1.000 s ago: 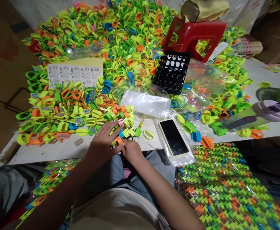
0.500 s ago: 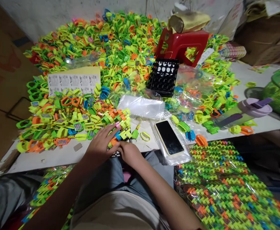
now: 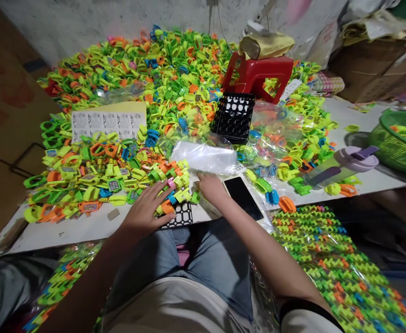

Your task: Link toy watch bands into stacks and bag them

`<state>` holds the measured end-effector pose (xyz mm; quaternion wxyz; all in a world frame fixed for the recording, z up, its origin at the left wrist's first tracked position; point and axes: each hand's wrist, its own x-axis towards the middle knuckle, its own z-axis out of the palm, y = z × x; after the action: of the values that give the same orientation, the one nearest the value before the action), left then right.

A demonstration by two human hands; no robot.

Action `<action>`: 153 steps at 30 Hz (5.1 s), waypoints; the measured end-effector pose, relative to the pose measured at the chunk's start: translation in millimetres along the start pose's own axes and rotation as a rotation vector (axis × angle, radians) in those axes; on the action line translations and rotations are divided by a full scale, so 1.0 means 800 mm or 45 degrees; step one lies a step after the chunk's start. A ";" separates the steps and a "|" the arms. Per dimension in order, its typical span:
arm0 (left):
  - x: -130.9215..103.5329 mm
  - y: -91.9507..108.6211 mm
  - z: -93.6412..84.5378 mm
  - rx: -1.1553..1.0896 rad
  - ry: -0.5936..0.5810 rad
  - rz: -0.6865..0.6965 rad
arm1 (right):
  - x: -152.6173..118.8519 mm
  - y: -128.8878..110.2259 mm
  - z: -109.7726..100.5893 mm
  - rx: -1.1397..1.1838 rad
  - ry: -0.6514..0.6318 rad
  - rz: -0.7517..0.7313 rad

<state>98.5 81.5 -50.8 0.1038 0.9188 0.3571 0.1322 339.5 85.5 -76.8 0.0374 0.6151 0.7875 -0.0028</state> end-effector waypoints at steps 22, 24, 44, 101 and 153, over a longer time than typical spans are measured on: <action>-0.009 -0.041 -0.035 -0.539 0.297 -0.207 | -0.104 -0.026 -0.003 1.190 0.608 0.325; -0.004 -0.032 -0.033 -0.434 0.227 -0.130 | -0.096 -0.065 0.019 1.496 0.584 0.333; 0.007 0.008 0.000 -0.034 0.026 0.180 | -0.050 -0.117 0.060 0.906 0.379 0.239; -0.090 -0.114 -0.057 -0.181 0.498 -0.800 | -0.113 -0.175 0.040 1.447 0.321 0.040; 0.027 0.031 0.014 0.159 0.129 0.124 | -0.046 -0.105 0.051 0.867 0.212 0.231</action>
<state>132.8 77.4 -50.9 0.0217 0.9320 0.3242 0.1608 269.0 27.0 -118.7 -0.2338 0.6579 0.6840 -0.2113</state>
